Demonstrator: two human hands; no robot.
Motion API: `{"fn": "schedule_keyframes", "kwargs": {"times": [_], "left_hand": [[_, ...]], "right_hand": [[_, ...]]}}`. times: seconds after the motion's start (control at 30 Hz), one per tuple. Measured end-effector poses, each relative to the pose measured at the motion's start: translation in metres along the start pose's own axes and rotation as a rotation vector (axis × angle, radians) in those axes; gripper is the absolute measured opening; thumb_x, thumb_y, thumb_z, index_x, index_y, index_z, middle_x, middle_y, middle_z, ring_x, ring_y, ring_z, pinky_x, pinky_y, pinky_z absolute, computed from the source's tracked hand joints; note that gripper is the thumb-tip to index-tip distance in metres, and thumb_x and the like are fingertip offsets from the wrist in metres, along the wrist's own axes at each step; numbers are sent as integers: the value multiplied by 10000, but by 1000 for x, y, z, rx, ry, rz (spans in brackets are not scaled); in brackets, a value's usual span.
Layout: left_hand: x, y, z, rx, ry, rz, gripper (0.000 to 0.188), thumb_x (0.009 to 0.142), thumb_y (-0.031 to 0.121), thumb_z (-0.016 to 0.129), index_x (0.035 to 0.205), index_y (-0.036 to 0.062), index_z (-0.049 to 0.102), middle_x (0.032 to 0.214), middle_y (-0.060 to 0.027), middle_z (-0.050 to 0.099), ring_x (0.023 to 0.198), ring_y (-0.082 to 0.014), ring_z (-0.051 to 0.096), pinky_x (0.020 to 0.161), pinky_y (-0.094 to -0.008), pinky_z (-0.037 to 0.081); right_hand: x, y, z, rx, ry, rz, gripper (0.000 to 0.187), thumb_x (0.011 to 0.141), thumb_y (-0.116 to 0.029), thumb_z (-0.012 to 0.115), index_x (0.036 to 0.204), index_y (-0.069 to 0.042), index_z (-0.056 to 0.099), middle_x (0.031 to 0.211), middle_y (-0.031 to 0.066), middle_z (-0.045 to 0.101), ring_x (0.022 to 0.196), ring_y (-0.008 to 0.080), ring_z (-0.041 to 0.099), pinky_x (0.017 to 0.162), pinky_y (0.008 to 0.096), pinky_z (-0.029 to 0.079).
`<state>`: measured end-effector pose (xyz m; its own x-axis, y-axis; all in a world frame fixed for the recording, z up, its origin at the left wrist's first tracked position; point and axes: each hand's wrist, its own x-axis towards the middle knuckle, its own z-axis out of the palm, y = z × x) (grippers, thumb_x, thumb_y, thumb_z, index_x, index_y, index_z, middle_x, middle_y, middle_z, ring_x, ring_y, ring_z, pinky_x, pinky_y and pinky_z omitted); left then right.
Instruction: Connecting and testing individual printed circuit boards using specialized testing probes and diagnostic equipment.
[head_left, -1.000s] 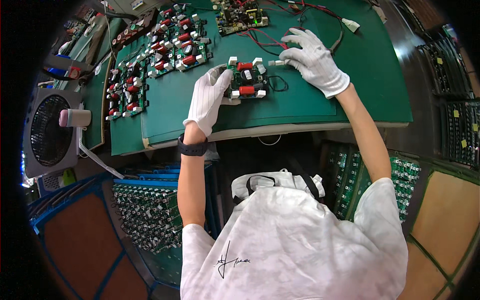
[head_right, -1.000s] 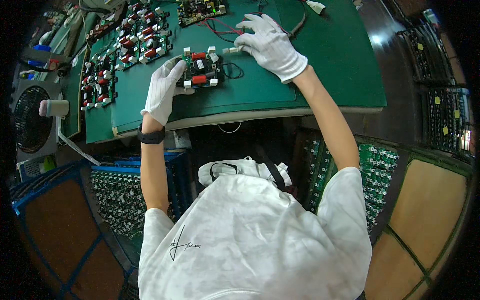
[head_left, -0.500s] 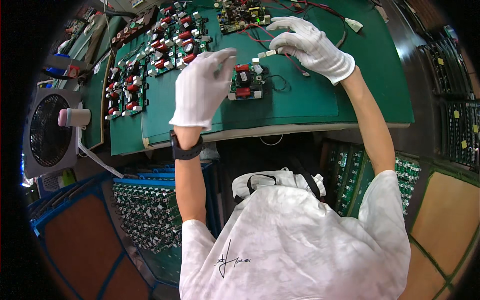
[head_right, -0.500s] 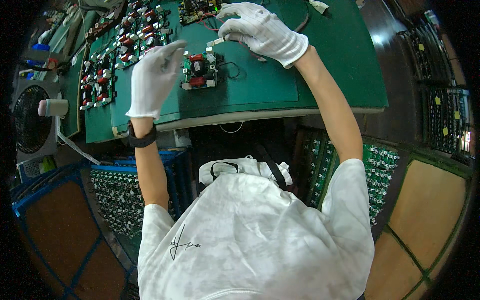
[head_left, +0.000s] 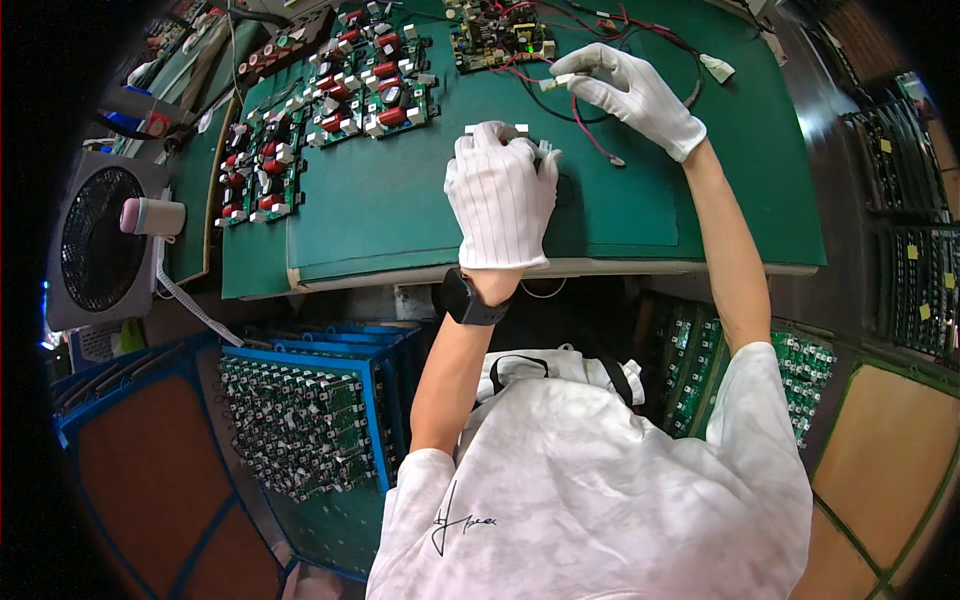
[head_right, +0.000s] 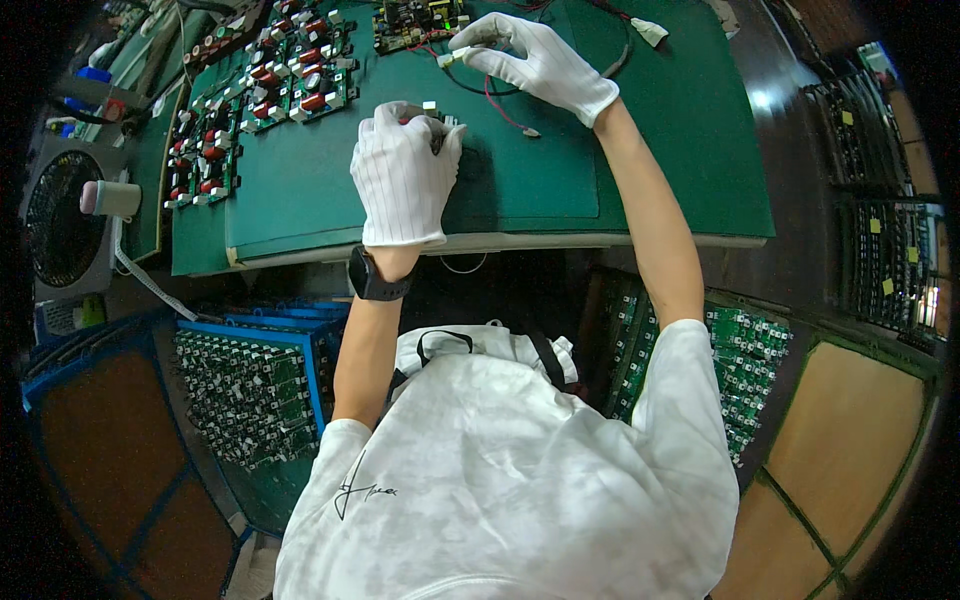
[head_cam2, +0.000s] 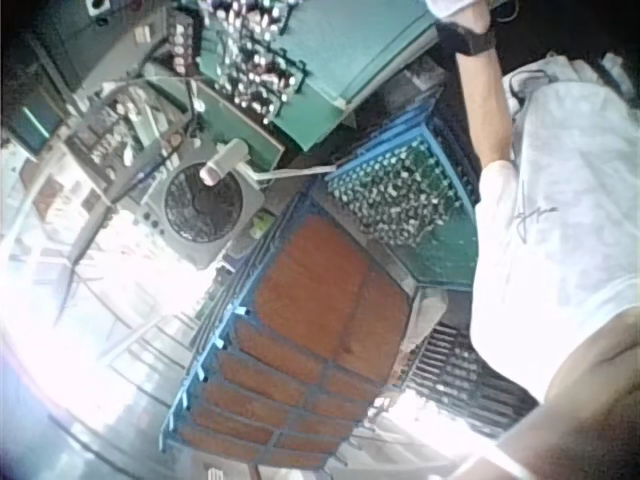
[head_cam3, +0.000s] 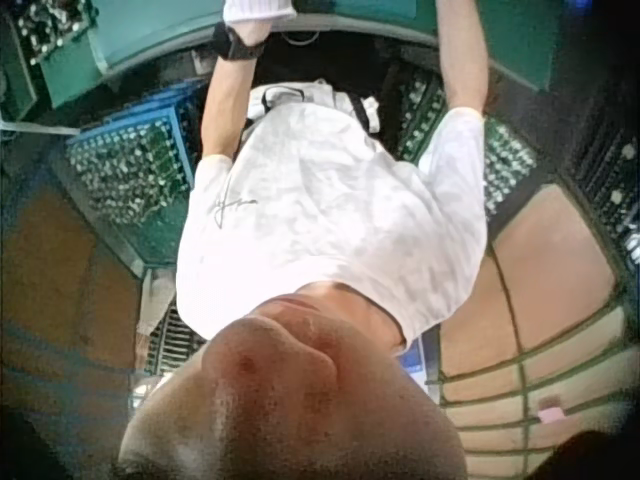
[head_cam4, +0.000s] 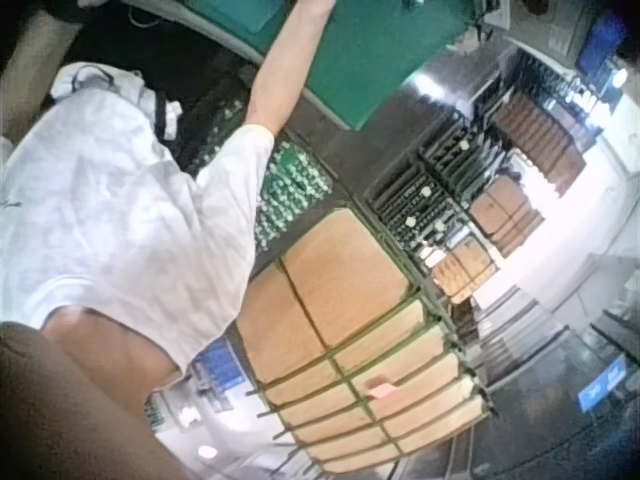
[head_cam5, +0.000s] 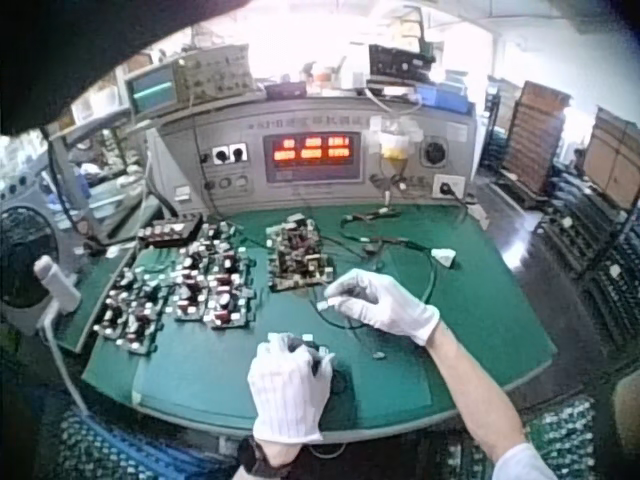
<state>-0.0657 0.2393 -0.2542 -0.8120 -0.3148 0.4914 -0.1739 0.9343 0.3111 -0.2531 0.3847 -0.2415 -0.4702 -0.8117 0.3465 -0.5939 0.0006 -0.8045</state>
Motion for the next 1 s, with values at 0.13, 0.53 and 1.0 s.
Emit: {"fn": "schedule_keyframes", "kwargs": {"times": [0.13,0.53,1.0], "left_hand": [[-15,-3,5,-116,178,-7,174,817,260,883,883,133,783,1127,-65,694,1025,-305,641,899,-432,507],[-21,-11,21,-222,277,63,196,819,242,869,950,149,757,1151,-33,668,1067,-291,620,929,-460,462],[-21,-12,16,-205,258,94,209,838,198,865,994,141,739,1135,-49,697,1061,-295,640,936,-455,477]], "right_hand": [[9,-4,-8,-53,-115,-32,296,1049,-291,680,1205,-40,701,1164,42,715,1096,155,666,1000,322,514],[18,-4,-6,-303,-380,-187,198,996,-249,701,1098,-86,747,1152,94,696,1285,314,615,1076,433,502],[39,-23,-4,-215,-530,-90,192,1004,-229,685,1100,-78,756,1104,77,733,1306,310,586,1108,433,474]]}}
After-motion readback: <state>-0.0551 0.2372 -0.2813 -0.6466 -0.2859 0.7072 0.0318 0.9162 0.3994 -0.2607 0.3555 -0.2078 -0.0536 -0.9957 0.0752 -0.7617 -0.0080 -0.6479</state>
